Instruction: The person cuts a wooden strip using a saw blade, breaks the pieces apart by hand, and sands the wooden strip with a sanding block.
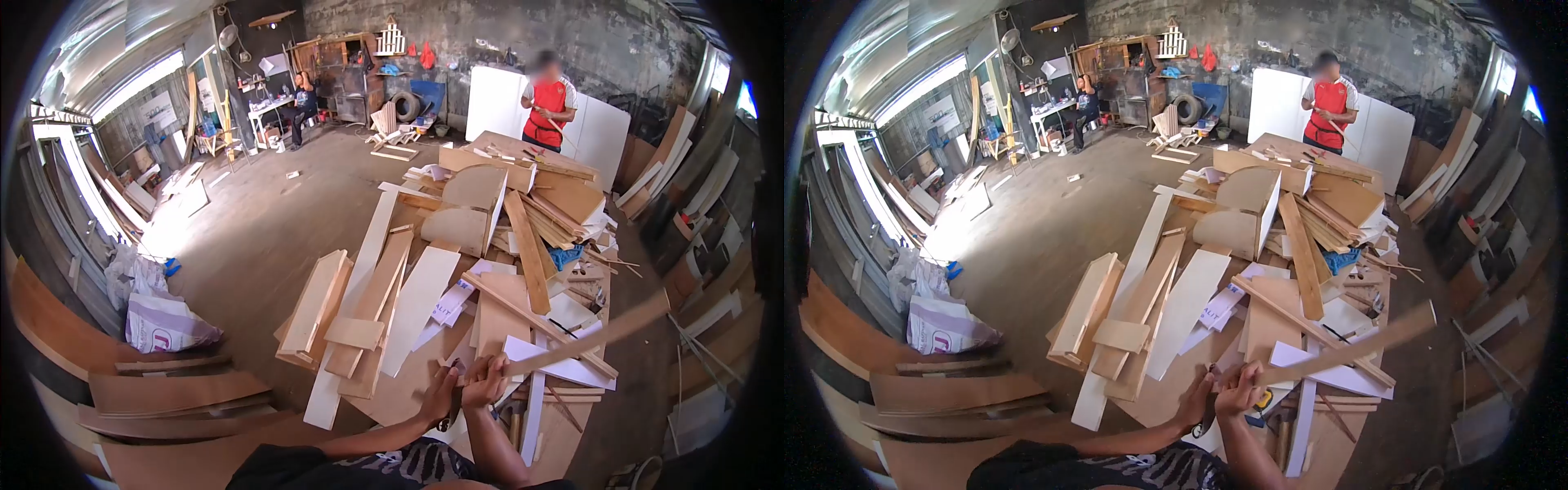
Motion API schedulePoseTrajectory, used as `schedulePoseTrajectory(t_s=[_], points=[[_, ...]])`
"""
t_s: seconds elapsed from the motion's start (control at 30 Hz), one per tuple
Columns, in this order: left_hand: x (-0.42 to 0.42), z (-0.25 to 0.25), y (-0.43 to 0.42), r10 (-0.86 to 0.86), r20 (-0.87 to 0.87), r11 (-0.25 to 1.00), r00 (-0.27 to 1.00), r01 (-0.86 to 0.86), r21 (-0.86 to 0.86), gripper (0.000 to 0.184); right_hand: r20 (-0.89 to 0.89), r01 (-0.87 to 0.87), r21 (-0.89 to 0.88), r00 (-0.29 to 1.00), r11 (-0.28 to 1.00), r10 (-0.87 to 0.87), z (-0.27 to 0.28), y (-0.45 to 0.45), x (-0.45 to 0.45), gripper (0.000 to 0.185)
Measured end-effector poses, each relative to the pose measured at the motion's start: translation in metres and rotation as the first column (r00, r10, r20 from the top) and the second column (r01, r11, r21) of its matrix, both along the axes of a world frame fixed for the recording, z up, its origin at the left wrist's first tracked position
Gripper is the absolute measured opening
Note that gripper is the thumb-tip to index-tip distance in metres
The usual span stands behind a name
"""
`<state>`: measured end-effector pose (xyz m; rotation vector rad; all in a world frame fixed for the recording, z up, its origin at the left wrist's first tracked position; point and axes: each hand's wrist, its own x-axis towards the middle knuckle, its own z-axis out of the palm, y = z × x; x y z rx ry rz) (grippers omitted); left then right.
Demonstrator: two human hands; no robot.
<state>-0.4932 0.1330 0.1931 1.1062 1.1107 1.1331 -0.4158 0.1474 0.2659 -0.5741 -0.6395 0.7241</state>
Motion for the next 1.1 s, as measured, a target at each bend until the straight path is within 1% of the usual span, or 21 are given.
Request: schedulePoseTrajectory(t_s=[0.07,0.13,0.2,0.27,0.3,0.33,0.4,0.43,0.47,0.53,0.57,0.63,0.7,0.77,0.87,0.93,0.97,1.0,1.03,1.07,1.1], points=[[-0.013,-0.018,0.012,-0.095,-0.011,0.995,0.995,0.095,0.019,0.047,0.045,-0.002,0.084,0.999,0.996,-0.002,-0.011,-0.005,-0.011,0.029],[-0.017,-0.013,0.019,-0.036,0.006,0.990,0.999,0.036,-0.135,0.048,0.153,-0.007,0.065,0.988,0.998,-0.004,-0.017,-0.017,-0.019,0.028],[-0.023,-0.009,0.022,-0.076,-0.032,0.988,0.997,0.071,-0.137,0.048,0.189,0.031,0.046,0.981,0.998,-0.039,-0.017,-0.017,-0.023,0.028],[-0.028,0.011,0.013,-0.129,-0.052,0.976,0.990,0.117,-0.185,0.048,0.101,0.145,-0.072,0.985,0.987,-0.137,-0.026,-0.011,-0.024,0.030],[-0.028,0.008,0.012,-0.149,-0.042,0.982,0.988,0.143,-0.126,0.048,0.088,0.156,-0.080,0.985,0.985,-0.149,-0.018,-0.006,-0.024,0.032],[-0.026,0.004,0.014,-0.152,-0.039,0.981,0.988,0.146,-0.129,0.048,0.092,0.159,-0.082,0.984,0.984,-0.151,-0.014,-0.005,-0.022,0.032],[-0.027,0.003,0.017,-0.176,0.001,0.976,0.984,0.174,-0.129,0.045,0.109,0.133,0.033,0.985,0.991,-0.135,-0.008,-0.007,-0.022,0.030],[-0.030,0.004,0.021,-0.183,-0.003,0.975,0.983,0.181,-0.127,0.045,0.041,0.098,0.018,0.994,0.995,-0.099,-0.016,-0.013,-0.027,0.030],[-0.030,0.005,0.024,-0.145,-0.004,0.982,0.989,0.144,-0.120,0.044,0.041,0.106,0.016,0.993,0.994,-0.107,-0.016,-0.016,-0.030,0.030],[-0.031,0.008,0.019,-0.114,0.003,0.986,0.993,0.114,-0.122,0.043,0.202,0.112,-0.014,0.973,0.994,-0.107,-0.011,-0.025,-0.036,0.030],[-0.034,0.009,0.015,-0.155,-0.037,0.982,0.987,0.150,-0.116,0.044,0.101,0.078,0.010,0.992,0.997,-0.079,-0.013,-0.019,-0.034,0.031],[-0.036,0.008,0.009,-0.197,-0.078,0.974,0.977,0.186,-0.126,0.044,0.095,0.117,-0.029,0.989,0.993,-0.114,0.006,-0.006,-0.030,0.031],[-0.038,0.003,0.017,-0.197,-0.077,0.980,0.977,0.194,-0.046,0.046,0.076,0.151,-0.064,0.986,0.986,-0.146,0.007,-0.008,-0.036,0.031],[-0.043,-0.005,0.032,-0.177,-0.077,0.983,0.981,0.173,-0.055,0.045,0.112,0.119,-0.008,0.987,0.993,-0.118,-0.005,-0.019,-0.044,0.032],[-0.040,-0.003,0.034,-0.170,-0.016,0.984,0.985,0.168,-0.058,0.044,0.233,0.117,0.056,0.964,0.992,-0.127,-0.009,-0.020,-0.042,0.033],[-0.042,0.004,0.018,-0.189,0.057,0.979,0.980,0.192,-0.061,0.044,0.032,0.081,0.090,0.996,0.993,-0.084,-0.007,-0.008,-0.039,0.032],[-0.037,0.008,0.015,-0.145,0.109,0.986,0.983,0.152,-0.063,0.034,0.090,0.156,0.070,0.983,0.985,-0.162,0.004,-0.002,-0.038,0.031],[-0.038,0.006,0.019,-0.147,0.105,0.985,0.983,0.155,-0.071,0.034,0.099,0.164,-0.003,0.982,0.986,-0.163,0.013,0.000,-0.037,0.032],[-0.039,0.000,0.025,-0.149,0.026,0.986,0.989,0.150,-0.069,0.040,0.102,0.120,0.024,0.987,0.992,-0.122,0.013,-0.002,-0.036,0.033],[-0.041,0.014,0.029,-0.156,-0.055,0.986,0.986,0.152,-0.066,0.047,0.107,0.081,0.052,0.991,0.995,-0.086,0.014,-0.005,-0.036,0.034],[-0.043,0.028,0.034,-0.152,-0.038,0.986,0.988,0.148,-0.076,0.049,0.081,0.047,0.043,0.995,0.998,-0.050,0.019,-0.012,-0.042,0.036]])
